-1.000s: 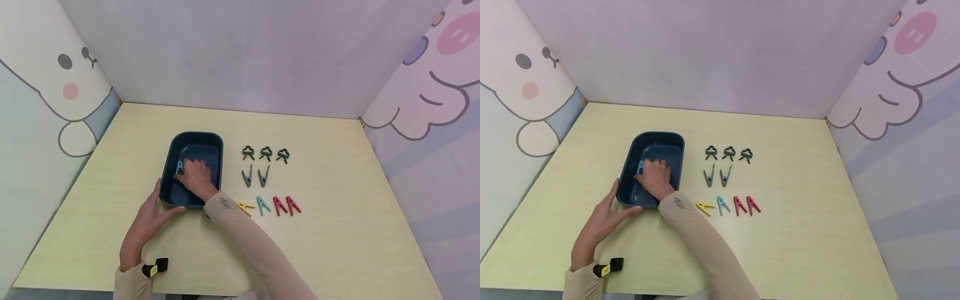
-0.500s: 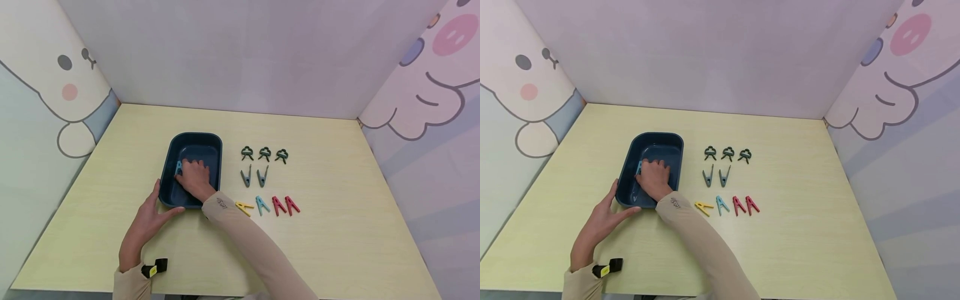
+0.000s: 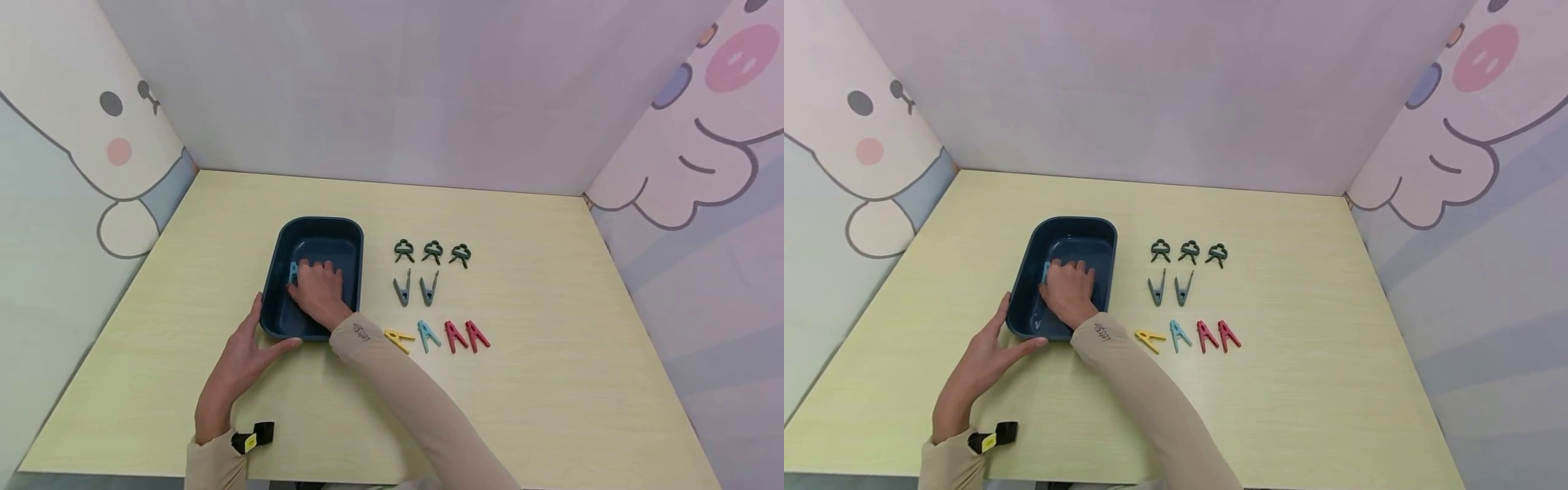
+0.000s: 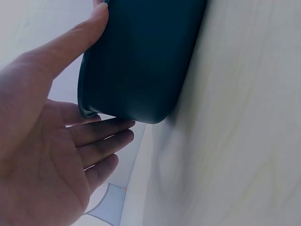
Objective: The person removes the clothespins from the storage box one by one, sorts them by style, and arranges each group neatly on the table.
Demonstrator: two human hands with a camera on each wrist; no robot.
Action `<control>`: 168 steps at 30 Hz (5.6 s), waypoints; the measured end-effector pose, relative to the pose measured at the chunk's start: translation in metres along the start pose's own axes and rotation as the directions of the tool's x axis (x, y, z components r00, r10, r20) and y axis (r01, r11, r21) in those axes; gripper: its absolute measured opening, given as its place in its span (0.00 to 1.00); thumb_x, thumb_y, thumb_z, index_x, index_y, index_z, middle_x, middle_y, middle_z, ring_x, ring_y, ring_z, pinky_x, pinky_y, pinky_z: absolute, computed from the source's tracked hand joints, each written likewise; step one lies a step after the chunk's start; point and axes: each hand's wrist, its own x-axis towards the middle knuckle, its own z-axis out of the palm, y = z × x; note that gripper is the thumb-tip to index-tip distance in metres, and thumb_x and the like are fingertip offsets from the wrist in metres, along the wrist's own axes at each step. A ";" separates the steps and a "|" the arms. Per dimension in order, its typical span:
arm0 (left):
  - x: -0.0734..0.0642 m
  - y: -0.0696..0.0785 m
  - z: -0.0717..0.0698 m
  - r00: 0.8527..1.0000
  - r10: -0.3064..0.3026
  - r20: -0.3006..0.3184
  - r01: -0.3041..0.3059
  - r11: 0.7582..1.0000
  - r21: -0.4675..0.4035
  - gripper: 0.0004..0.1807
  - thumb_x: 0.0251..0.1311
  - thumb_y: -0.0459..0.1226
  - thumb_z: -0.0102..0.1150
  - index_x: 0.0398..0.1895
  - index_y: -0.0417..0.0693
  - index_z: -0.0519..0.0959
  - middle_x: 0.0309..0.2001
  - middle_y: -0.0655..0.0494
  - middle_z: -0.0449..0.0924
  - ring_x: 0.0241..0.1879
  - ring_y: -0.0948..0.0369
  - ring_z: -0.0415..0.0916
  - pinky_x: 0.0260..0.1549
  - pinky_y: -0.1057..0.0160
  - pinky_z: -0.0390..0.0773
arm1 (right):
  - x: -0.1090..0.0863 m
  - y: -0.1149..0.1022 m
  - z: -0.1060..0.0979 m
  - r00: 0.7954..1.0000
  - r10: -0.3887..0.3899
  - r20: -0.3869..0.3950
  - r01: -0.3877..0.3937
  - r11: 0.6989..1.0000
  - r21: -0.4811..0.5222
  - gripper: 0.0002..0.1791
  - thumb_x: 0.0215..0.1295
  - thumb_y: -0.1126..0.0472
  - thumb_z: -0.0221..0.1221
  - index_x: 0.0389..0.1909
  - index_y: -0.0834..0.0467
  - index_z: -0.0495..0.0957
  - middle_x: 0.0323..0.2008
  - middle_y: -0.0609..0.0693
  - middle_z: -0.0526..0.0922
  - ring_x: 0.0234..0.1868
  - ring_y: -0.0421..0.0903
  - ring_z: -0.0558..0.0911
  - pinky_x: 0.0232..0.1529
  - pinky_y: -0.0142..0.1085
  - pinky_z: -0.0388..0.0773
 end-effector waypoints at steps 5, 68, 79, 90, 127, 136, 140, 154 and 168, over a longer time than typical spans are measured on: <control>-0.001 0.001 0.000 1.000 -0.007 0.001 0.007 1.000 0.001 0.65 0.64 0.53 0.71 0.83 0.37 0.32 0.81 0.31 0.37 0.77 0.32 0.43 0.69 0.30 0.55 | -0.001 0.000 -0.001 1.000 0.002 -0.012 -0.002 1.000 0.001 0.27 0.72 0.41 0.63 0.63 0.55 0.80 0.49 0.52 0.85 0.51 0.50 0.78 0.58 0.48 0.76; 0.000 -0.002 -0.001 1.000 -0.015 0.012 0.015 0.999 -0.035 0.66 0.63 0.56 0.70 0.83 0.42 0.30 0.82 0.34 0.34 0.78 0.32 0.40 0.69 0.28 0.53 | -0.067 0.050 -0.078 0.954 -0.120 -0.276 0.162 0.978 0.133 0.17 0.68 0.46 0.68 0.46 0.55 0.85 0.36 0.47 0.83 0.40 0.47 0.74 0.43 0.40 0.73; 0.001 -0.004 -0.001 1.000 -0.021 0.022 0.022 0.999 -0.045 0.66 0.64 0.56 0.70 0.83 0.42 0.30 0.82 0.33 0.34 0.78 0.32 0.39 0.69 0.28 0.53 | -0.084 0.080 -0.085 0.949 -0.079 -0.307 0.150 0.965 0.214 0.16 0.67 0.49 0.69 0.45 0.57 0.85 0.30 0.47 0.81 0.39 0.49 0.74 0.41 0.42 0.72; 0.001 -0.007 0.000 0.999 -0.028 0.028 0.029 0.999 -0.040 0.67 0.63 0.56 0.70 0.83 0.45 0.28 0.82 0.33 0.34 0.78 0.32 0.39 0.69 0.28 0.53 | -0.094 0.130 -0.082 0.957 0.044 -0.286 0.037 0.962 0.270 0.16 0.66 0.51 0.69 0.45 0.59 0.86 0.29 0.49 0.81 0.38 0.51 0.74 0.41 0.45 0.72; -0.002 -0.002 0.001 1.000 -0.022 0.015 0.023 0.999 -0.038 0.66 0.63 0.55 0.70 0.84 0.44 0.29 0.82 0.34 0.34 0.78 0.32 0.39 0.69 0.28 0.53 | -0.181 0.251 -0.075 0.876 0.362 -0.318 -0.231 0.895 0.382 0.17 0.65 0.57 0.68 0.45 0.68 0.84 0.29 0.55 0.82 0.40 0.61 0.75 0.48 0.57 0.68; 0.000 -0.002 0.001 1.000 -0.016 0.018 0.016 0.999 -0.040 0.66 0.63 0.55 0.70 0.84 0.45 0.29 0.82 0.35 0.33 0.79 0.33 0.39 0.69 0.28 0.53 | -0.202 0.270 -0.073 0.869 0.395 -0.297 -0.284 0.891 0.355 0.16 0.66 0.58 0.68 0.45 0.69 0.84 0.28 0.55 0.83 0.37 0.60 0.76 0.45 0.56 0.71; 0.000 -0.002 0.001 1.000 -0.019 0.021 0.020 0.999 -0.035 0.67 0.63 0.56 0.70 0.84 0.45 0.29 0.82 0.35 0.33 0.79 0.33 0.39 0.69 0.28 0.53 | -0.208 0.275 -0.074 0.865 0.410 -0.289 -0.308 0.889 0.340 0.17 0.66 0.58 0.67 0.45 0.69 0.84 0.28 0.55 0.83 0.34 0.59 0.77 0.40 0.53 0.71; 0.000 -0.003 0.000 0.999 -0.026 0.023 0.026 0.999 -0.033 0.67 0.63 0.56 0.70 0.84 0.45 0.29 0.82 0.34 0.33 0.78 0.32 0.39 0.69 0.28 0.53 | -0.222 0.280 -0.076 0.874 0.449 -0.187 -0.388 0.876 0.287 0.20 0.67 0.54 0.65 0.45 0.69 0.84 0.28 0.54 0.82 0.37 0.60 0.76 0.41 0.56 0.71; 0.001 -0.004 -0.001 1.000 -0.021 0.017 0.021 0.999 -0.037 0.67 0.63 0.56 0.70 0.84 0.44 0.29 0.82 0.35 0.33 0.78 0.33 0.39 0.69 0.28 0.53 | -0.221 0.282 -0.075 0.891 0.447 -0.082 -0.419 0.877 0.233 0.23 0.65 0.52 0.65 0.47 0.70 0.84 0.30 0.53 0.85 0.40 0.61 0.78 0.43 0.60 0.71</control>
